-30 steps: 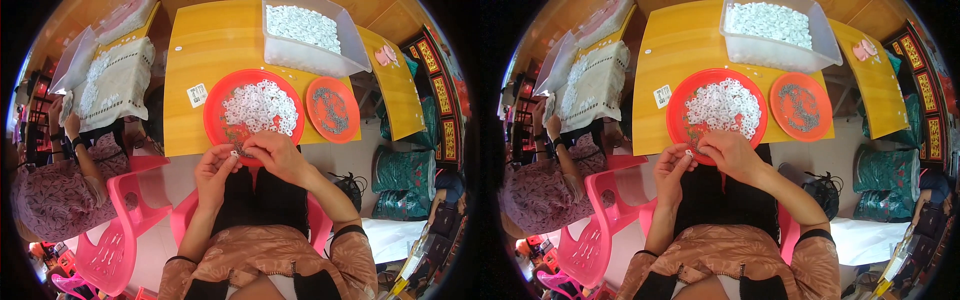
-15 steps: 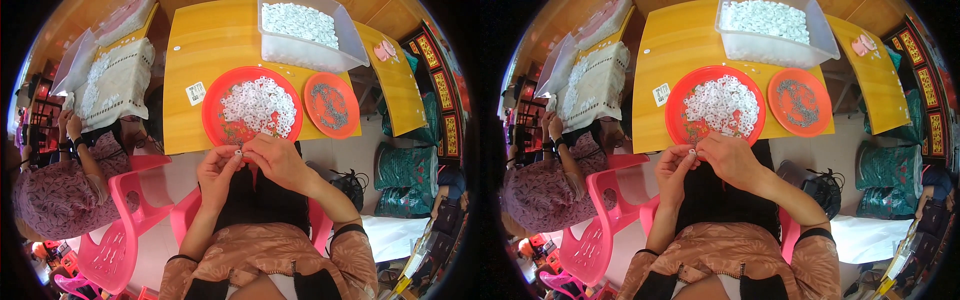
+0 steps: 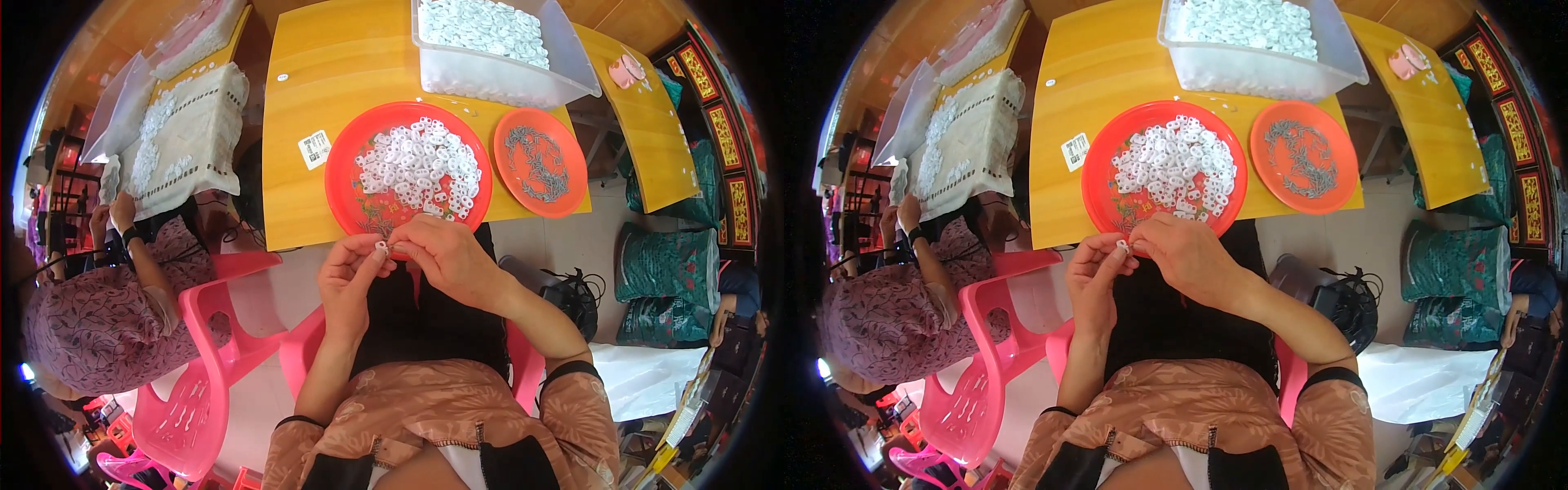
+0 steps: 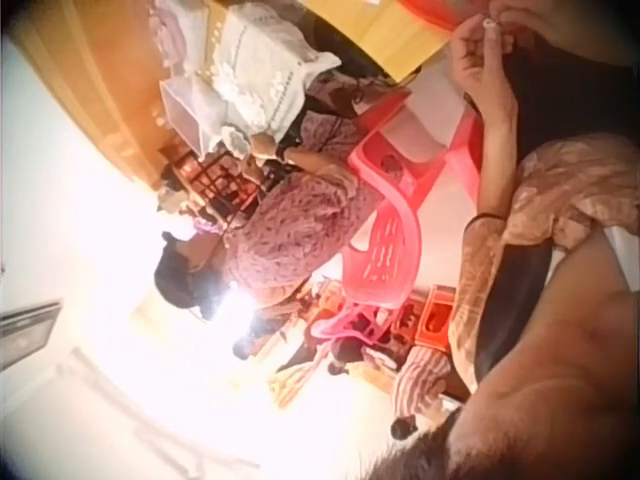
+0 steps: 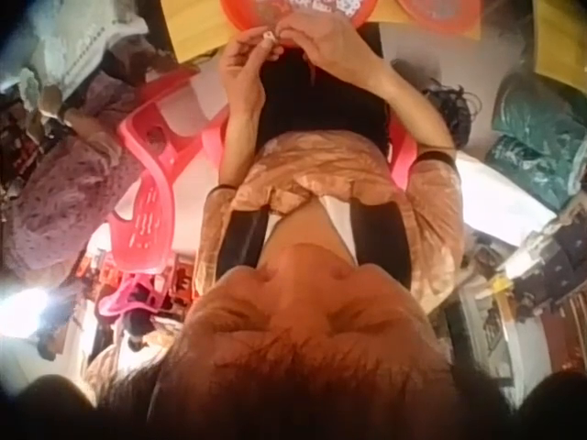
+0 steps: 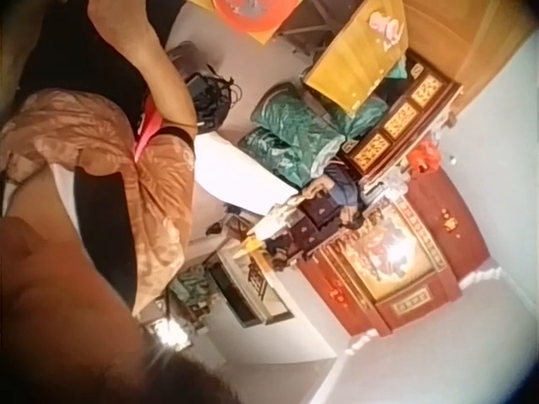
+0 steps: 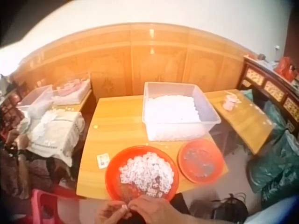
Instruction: Manually assembling small white hardware components at a workbench.
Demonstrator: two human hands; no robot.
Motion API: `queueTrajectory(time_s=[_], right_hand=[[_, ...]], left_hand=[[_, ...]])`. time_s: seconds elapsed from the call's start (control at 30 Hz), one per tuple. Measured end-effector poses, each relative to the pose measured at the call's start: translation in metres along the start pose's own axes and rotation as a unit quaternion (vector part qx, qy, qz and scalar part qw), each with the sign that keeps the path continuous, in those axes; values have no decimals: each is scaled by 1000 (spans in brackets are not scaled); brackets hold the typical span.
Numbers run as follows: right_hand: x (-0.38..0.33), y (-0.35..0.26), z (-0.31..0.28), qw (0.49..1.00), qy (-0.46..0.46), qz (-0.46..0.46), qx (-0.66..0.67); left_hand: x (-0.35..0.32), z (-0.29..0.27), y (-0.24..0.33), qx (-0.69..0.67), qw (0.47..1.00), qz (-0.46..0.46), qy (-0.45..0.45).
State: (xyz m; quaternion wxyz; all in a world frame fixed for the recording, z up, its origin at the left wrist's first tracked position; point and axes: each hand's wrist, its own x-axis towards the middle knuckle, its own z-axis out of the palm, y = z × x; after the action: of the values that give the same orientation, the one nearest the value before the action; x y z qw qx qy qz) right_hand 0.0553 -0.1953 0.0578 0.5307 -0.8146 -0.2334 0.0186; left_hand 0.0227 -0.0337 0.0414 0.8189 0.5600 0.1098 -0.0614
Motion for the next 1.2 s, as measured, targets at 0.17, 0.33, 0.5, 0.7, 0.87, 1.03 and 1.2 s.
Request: queueTrajectory(time_s=[0.17, 0.33, 0.5, 0.7, 0.87, 1.03, 1.2], right_hand=[[-1, 1, 1, 1000, -5, -4, -13], [-3, 1, 2, 999, -4, -2, -42], [-3, 0, 3, 997, 7, -18, -70], [-4, 1, 4, 998, 9, -25, -48], [-6, 2, 4, 999, 1, -11, -39], [-6, 2, 5, 998, 7, -23, -56], [-6, 7, 6, 998, 23, -22, -50]], left_hand=[[0, 1, -5, 17, 1000, 24, 0], [-1, 0, -5, 43, 998, 37, -3], [-2, 0, -8, 78, 995, 64, 0], [-1, -1, -6, 57, 997, 52, -5], [-1, -2, -8, 58, 997, 51, -14], [-4, 0, -10, 99, 992, 74, -6], [-2, 1, -13, 128, 989, 77, -17]])
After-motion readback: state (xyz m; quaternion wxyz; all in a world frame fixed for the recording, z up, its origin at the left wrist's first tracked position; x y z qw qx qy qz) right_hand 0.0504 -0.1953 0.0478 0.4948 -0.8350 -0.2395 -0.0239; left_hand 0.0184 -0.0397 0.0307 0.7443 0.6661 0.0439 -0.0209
